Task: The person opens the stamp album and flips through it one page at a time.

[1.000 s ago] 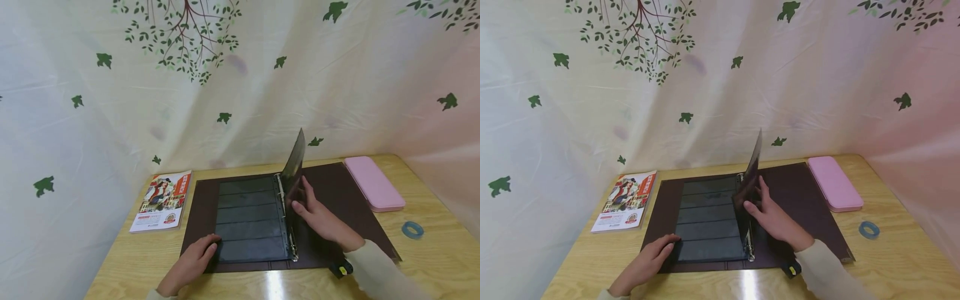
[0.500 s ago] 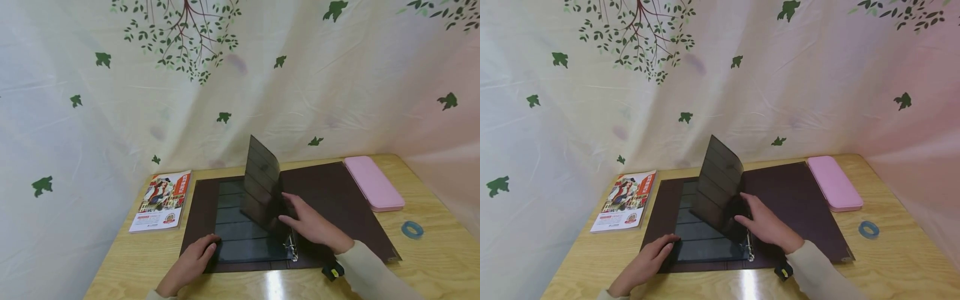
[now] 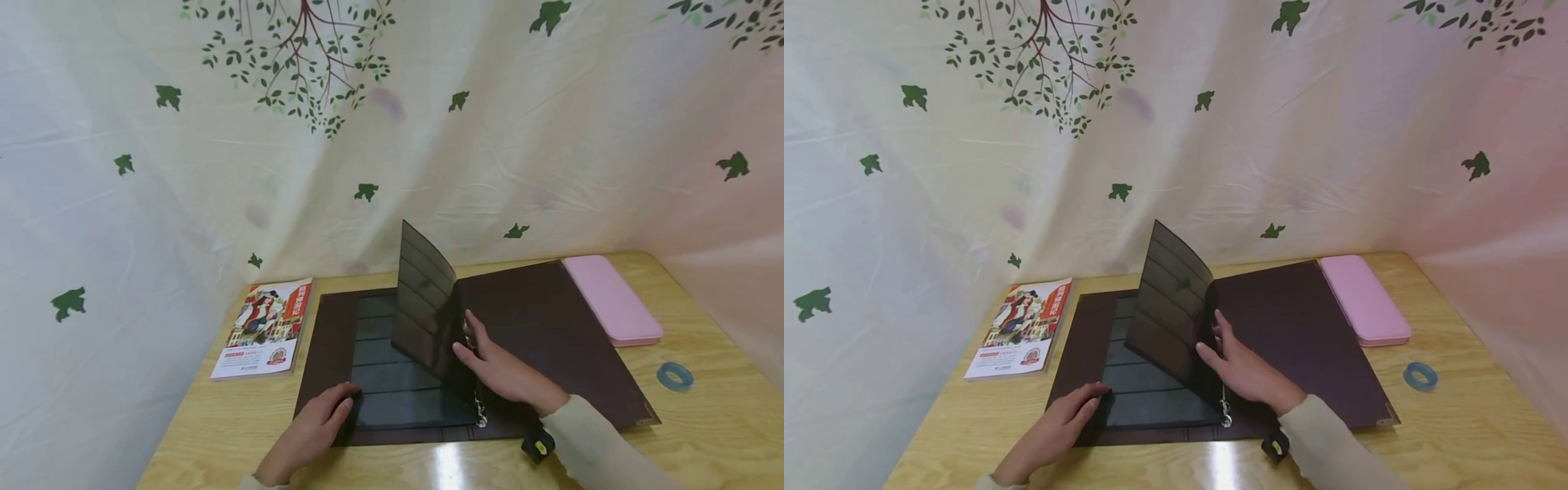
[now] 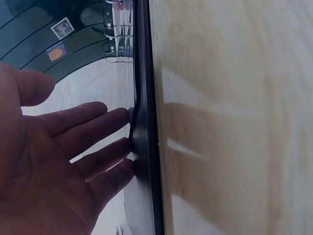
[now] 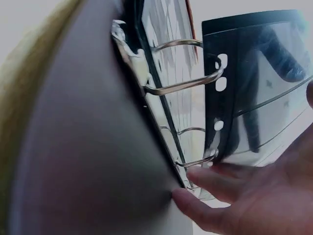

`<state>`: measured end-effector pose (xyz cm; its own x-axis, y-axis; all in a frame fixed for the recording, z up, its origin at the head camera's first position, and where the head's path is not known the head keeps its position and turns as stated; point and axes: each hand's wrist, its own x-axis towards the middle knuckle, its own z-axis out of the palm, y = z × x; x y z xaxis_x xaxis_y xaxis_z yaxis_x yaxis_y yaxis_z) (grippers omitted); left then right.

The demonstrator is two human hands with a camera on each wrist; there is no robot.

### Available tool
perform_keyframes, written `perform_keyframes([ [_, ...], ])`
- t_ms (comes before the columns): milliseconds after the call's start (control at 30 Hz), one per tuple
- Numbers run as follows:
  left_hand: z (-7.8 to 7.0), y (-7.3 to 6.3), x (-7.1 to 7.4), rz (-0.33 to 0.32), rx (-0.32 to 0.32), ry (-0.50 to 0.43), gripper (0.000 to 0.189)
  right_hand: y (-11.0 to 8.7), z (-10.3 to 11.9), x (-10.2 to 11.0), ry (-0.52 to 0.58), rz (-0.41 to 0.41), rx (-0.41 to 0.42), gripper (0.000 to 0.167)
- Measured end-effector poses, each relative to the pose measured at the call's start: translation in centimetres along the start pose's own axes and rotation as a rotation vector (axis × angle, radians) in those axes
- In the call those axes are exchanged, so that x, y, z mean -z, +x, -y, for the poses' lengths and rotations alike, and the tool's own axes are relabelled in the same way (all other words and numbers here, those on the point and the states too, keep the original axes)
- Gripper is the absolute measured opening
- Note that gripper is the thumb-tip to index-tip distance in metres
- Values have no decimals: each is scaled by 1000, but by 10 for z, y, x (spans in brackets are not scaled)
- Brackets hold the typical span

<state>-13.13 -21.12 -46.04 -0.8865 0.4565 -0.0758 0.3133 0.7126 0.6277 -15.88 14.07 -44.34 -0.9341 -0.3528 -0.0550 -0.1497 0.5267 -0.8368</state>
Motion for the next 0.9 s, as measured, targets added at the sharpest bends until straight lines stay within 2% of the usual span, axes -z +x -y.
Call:
perform_keyframes([
  [167, -1, -1, 0, 2, -3, -5, 35, 9, 1, 4, 46, 54, 31, 77],
  [333, -3, -1, -1, 0, 11, -26, 39, 17, 1, 9, 53, 117, 4, 77],
  [467, -3, 1, -2, -34, 43, -71, 30, 15, 0, 12, 13, 169, -26, 73],
  [600, -3, 3, -3, -83, 51, -117, 34, 13, -2, 11, -52, 190, -24, 63],
  [700, -4, 3, -3, -79, 18, -112, 39, 12, -4, 11, -81, 205, -7, 57],
  [833, -5, 2, -2, -20, -48, -24, 38, 10, -7, 11, -125, 205, 37, 55],
  [900, -6, 3, -2, 0, -61, 10, 36, 9, -8, 12, -139, 201, 54, 57],
])
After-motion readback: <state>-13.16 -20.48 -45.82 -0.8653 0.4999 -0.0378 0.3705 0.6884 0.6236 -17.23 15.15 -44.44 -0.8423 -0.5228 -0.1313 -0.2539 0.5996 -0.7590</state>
